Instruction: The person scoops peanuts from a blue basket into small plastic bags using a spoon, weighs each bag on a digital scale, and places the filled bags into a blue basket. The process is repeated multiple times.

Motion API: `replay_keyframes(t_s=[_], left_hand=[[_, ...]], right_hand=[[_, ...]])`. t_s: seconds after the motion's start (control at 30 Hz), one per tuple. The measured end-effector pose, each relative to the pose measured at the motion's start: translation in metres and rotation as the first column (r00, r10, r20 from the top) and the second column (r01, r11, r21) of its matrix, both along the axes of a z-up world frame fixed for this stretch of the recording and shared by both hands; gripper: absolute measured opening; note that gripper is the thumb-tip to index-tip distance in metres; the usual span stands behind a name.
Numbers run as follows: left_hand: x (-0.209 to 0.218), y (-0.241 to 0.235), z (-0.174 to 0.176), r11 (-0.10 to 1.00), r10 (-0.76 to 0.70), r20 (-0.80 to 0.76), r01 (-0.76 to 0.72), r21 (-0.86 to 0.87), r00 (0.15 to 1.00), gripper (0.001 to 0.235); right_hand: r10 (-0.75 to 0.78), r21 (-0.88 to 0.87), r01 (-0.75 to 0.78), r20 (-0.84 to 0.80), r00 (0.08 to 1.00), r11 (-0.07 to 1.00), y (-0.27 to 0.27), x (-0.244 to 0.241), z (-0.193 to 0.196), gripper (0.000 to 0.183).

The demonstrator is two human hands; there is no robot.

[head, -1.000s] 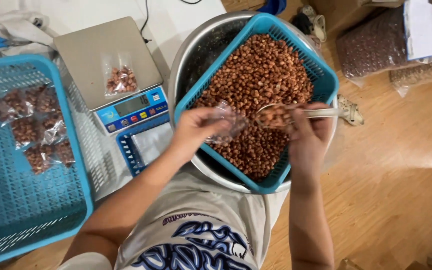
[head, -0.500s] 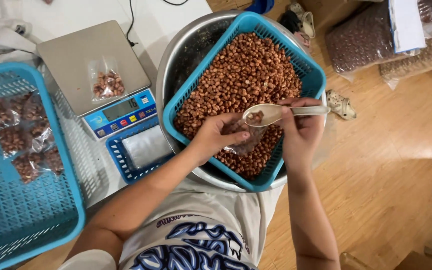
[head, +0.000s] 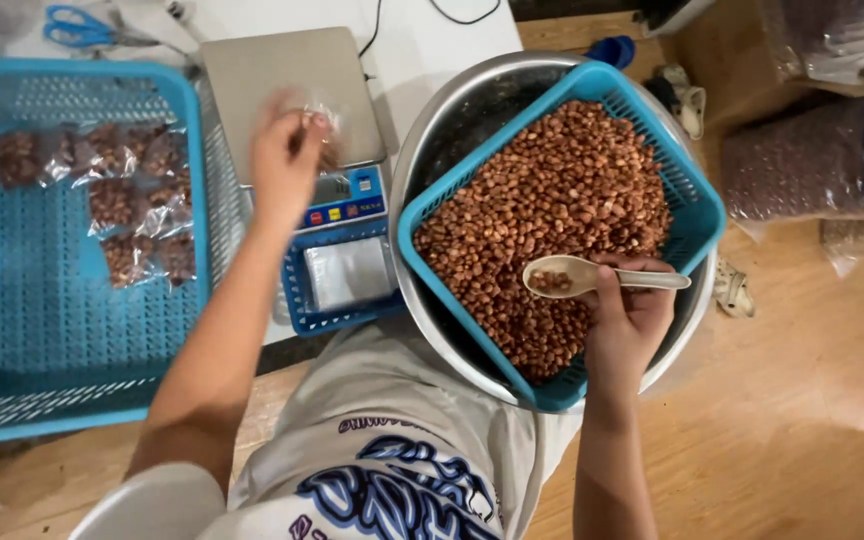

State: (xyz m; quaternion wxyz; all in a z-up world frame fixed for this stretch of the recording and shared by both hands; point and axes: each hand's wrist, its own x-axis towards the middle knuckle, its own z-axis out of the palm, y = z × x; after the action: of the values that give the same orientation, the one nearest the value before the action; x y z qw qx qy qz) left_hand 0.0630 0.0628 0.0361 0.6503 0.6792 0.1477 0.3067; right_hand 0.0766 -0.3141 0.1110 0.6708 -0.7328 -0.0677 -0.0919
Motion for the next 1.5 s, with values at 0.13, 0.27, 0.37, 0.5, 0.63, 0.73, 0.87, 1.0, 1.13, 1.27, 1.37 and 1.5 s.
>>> replay_keyframes(t_s=[0.13, 0.27, 0.37, 0.5, 0.63, 0.73, 0.87, 1.0, 1.13, 1.27, 1.37, 1.5], left_hand=[[0.032, 0.072, -0.072, 0.787, 0.267, -0.194, -0.097, 0.61, 0.944, 0.021], [0.046, 0.079, -0.041, 0.945, 0.207, -0.169, -0.153, 0.288, 0.964, 0.031], [0.067, 0.101, -0.047, 0.94, 0.251, 0.2, -0.288, 0.183, 0.947, 0.035], [0.05, 0.077, 0.004, 0.982, 0.125, 0.466, -0.176, 0.068, 0.876, 0.04], [0.001, 0.012, 0.063, 0.96, -0.037, 0.264, 0.108, -0.257, 0.964, 0.015], [-0.031, -0.05, 0.093, 0.798, -0.302, 0.054, 0.284, -0.532, 0.952, 0.026], [-0.066, -0.114, 0.123, 0.553, -0.628, -0.122, 0.33, -0.765, 0.769, 0.047], [-0.072, -0.143, 0.061, 0.488, -0.811, -0.102, 0.57, -0.661, 0.576, 0.054], [-0.073, -0.149, 0.04, 0.507, -0.812, -0.085, 0.625, -0.593, 0.578, 0.05], [-0.067, -0.107, 0.065, 0.622, -0.652, -0.123, 0.434, -0.652, 0.748, 0.028], [-0.048, -0.062, 0.1, 0.84, -0.31, -0.278, 0.125, -0.529, 0.909, 0.025], [-0.005, 0.024, -0.023, 0.995, 0.029, -0.14, -0.015, 0.095, 0.99, 0.019]], right_hand=[[-0.002, -0.068, 0.002, 0.003, 1.0, 0.998, 0.015, -0.002, 0.005, 0.017], [-0.009, -0.014, 0.009, -0.041, 0.999, 1.0, 0.018, 0.001, 0.004, 0.017], [0.054, 0.211, -0.033, -0.092, 0.994, 0.977, 0.015, 0.002, 0.0, 0.016], [0.017, 0.176, 0.001, -0.104, 0.994, 0.984, 0.015, -0.003, 0.003, 0.016], [0.002, 0.131, 0.007, -0.064, 0.998, 0.991, 0.018, -0.008, 0.005, 0.017], [-0.022, 0.019, 0.021, 0.018, 1.0, 1.0, 0.017, -0.01, 0.02, 0.018], [-0.04, -0.094, 0.085, 0.409, 0.912, 0.992, -0.001, 0.002, 0.029, 0.024], [-0.007, -0.198, 0.157, 0.6, 0.8, 0.968, 0.01, -0.014, 0.017, 0.02], [0.17, -0.258, -0.024, 0.56, 0.811, 0.966, 0.015, -0.02, 0.003, 0.018], [0.045, -0.325, 0.114, 0.443, 0.895, 0.939, 0.007, -0.016, 0.022, 0.016], [-0.008, -0.661, 0.237, 0.33, 0.944, 0.712, -0.017, -0.008, -0.004, 0.011], [0.036, -0.628, 0.07, 0.155, 0.987, 0.775, -0.008, -0.021, -0.017, 0.008]])
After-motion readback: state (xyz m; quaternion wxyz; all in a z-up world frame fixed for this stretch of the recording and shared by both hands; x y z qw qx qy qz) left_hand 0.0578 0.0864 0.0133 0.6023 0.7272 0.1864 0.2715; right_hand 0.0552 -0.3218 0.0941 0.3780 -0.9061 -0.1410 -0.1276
